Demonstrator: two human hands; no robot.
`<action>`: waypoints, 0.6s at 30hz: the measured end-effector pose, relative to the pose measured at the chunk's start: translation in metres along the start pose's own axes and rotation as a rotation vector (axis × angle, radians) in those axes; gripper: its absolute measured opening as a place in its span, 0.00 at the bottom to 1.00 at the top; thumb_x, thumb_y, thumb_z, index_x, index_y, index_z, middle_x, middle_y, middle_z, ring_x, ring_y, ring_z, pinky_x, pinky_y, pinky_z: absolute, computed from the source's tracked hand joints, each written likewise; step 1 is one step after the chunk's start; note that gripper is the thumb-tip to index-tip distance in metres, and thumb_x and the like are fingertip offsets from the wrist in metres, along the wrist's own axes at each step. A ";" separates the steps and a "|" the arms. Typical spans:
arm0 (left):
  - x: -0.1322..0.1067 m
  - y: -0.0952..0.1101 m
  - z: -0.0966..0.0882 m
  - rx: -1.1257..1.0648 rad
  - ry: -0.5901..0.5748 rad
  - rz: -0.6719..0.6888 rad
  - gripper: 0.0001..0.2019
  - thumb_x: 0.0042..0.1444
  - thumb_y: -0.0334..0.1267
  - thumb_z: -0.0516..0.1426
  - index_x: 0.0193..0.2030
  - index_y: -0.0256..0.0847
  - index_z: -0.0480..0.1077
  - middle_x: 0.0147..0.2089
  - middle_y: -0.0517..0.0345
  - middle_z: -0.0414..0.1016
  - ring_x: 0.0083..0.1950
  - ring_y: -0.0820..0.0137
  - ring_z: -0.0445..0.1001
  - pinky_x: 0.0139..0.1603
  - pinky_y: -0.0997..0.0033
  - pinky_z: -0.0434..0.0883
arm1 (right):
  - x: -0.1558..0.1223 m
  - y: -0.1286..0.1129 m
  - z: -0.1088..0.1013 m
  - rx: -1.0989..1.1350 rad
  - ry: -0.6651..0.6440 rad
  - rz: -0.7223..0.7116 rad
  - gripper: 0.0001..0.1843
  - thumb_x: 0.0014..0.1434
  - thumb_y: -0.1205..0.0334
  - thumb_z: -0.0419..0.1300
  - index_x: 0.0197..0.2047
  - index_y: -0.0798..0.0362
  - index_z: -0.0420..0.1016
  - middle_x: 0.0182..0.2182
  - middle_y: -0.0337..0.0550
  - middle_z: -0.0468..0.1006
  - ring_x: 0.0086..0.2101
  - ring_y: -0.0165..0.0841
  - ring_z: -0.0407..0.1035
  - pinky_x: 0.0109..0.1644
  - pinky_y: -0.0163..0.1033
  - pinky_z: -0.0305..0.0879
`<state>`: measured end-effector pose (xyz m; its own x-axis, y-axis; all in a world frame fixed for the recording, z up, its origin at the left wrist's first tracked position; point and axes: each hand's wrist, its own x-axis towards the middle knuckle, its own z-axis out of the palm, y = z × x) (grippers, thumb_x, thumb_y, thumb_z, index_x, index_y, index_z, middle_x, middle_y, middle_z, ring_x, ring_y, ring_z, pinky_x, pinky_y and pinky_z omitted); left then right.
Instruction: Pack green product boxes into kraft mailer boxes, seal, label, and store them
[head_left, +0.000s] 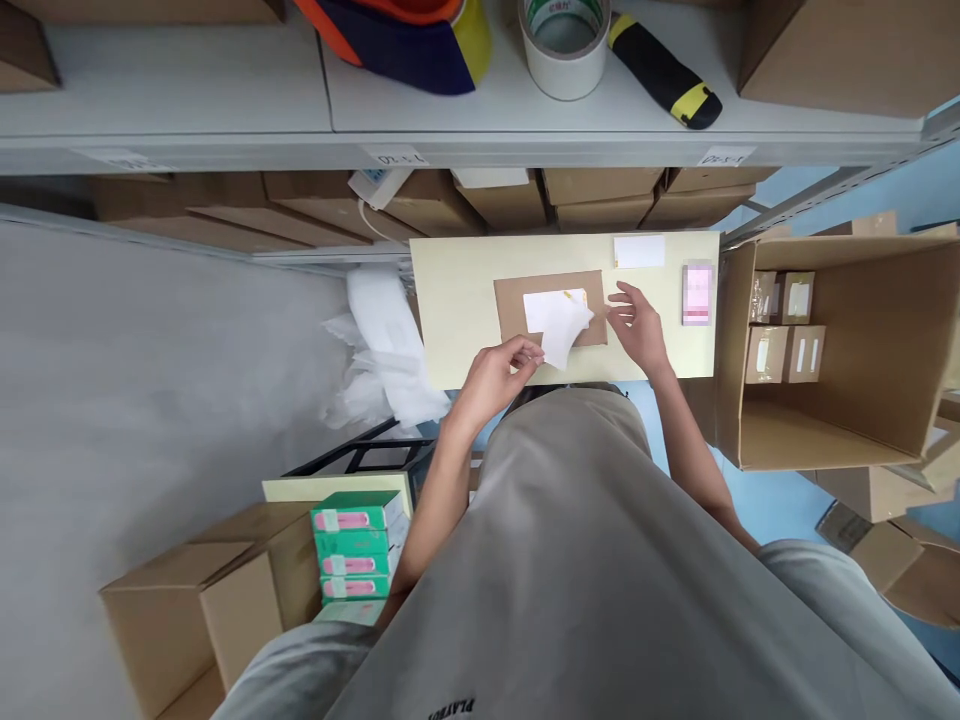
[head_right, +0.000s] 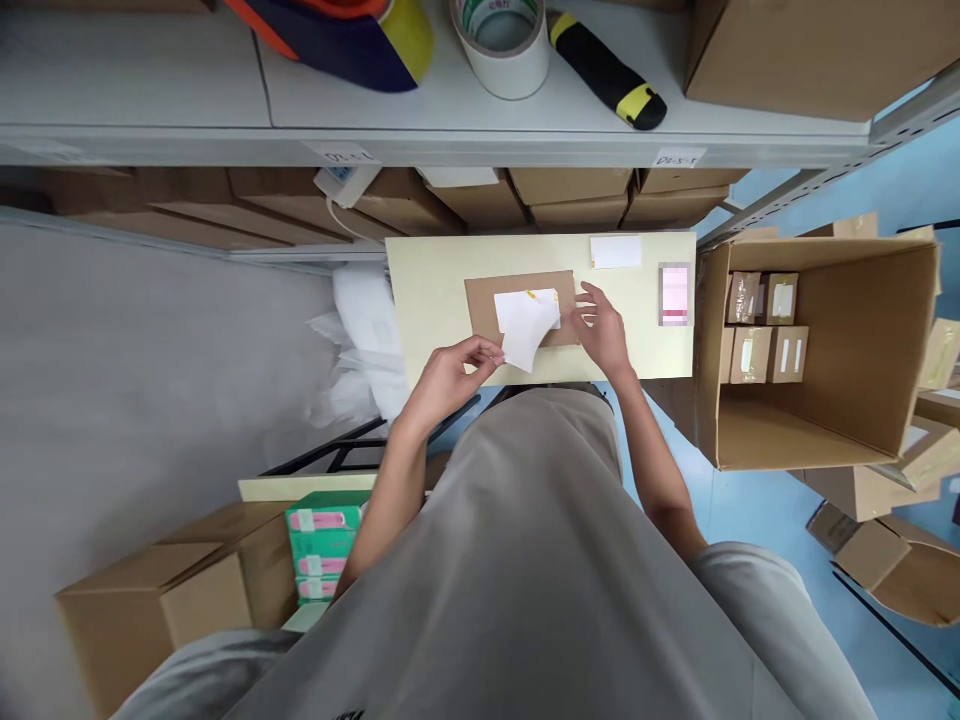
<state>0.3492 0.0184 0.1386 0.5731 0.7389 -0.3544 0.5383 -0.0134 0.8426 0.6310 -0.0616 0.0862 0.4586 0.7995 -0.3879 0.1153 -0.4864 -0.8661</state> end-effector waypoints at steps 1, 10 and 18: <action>0.000 0.003 0.002 -0.022 0.031 0.000 0.08 0.69 0.46 0.65 0.44 0.47 0.84 0.45 0.56 0.90 0.45 0.63 0.87 0.53 0.65 0.81 | 0.000 0.002 -0.001 -0.003 0.017 0.010 0.24 0.67 0.41 0.71 0.59 0.45 0.86 0.53 0.49 0.89 0.49 0.44 0.84 0.63 0.54 0.82; -0.001 0.019 0.025 -0.126 0.257 0.001 0.15 0.72 0.53 0.65 0.50 0.47 0.89 0.53 0.52 0.92 0.52 0.60 0.89 0.60 0.59 0.84 | -0.049 -0.016 0.017 0.327 -0.307 0.273 0.31 0.54 0.26 0.78 0.39 0.47 0.89 0.41 0.47 0.89 0.38 0.38 0.81 0.44 0.44 0.80; -0.006 0.018 0.036 -0.103 0.157 0.059 0.15 0.74 0.50 0.63 0.52 0.49 0.90 0.55 0.51 0.92 0.54 0.59 0.89 0.61 0.57 0.85 | -0.047 -0.022 0.036 0.407 -0.204 0.400 0.32 0.50 0.26 0.80 0.39 0.47 0.87 0.46 0.48 0.91 0.40 0.37 0.82 0.38 0.40 0.77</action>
<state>0.3777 -0.0108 0.1416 0.4946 0.8347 -0.2422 0.4361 0.0028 0.8999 0.5748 -0.0762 0.1117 0.2143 0.6531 -0.7263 -0.3958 -0.6217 -0.6759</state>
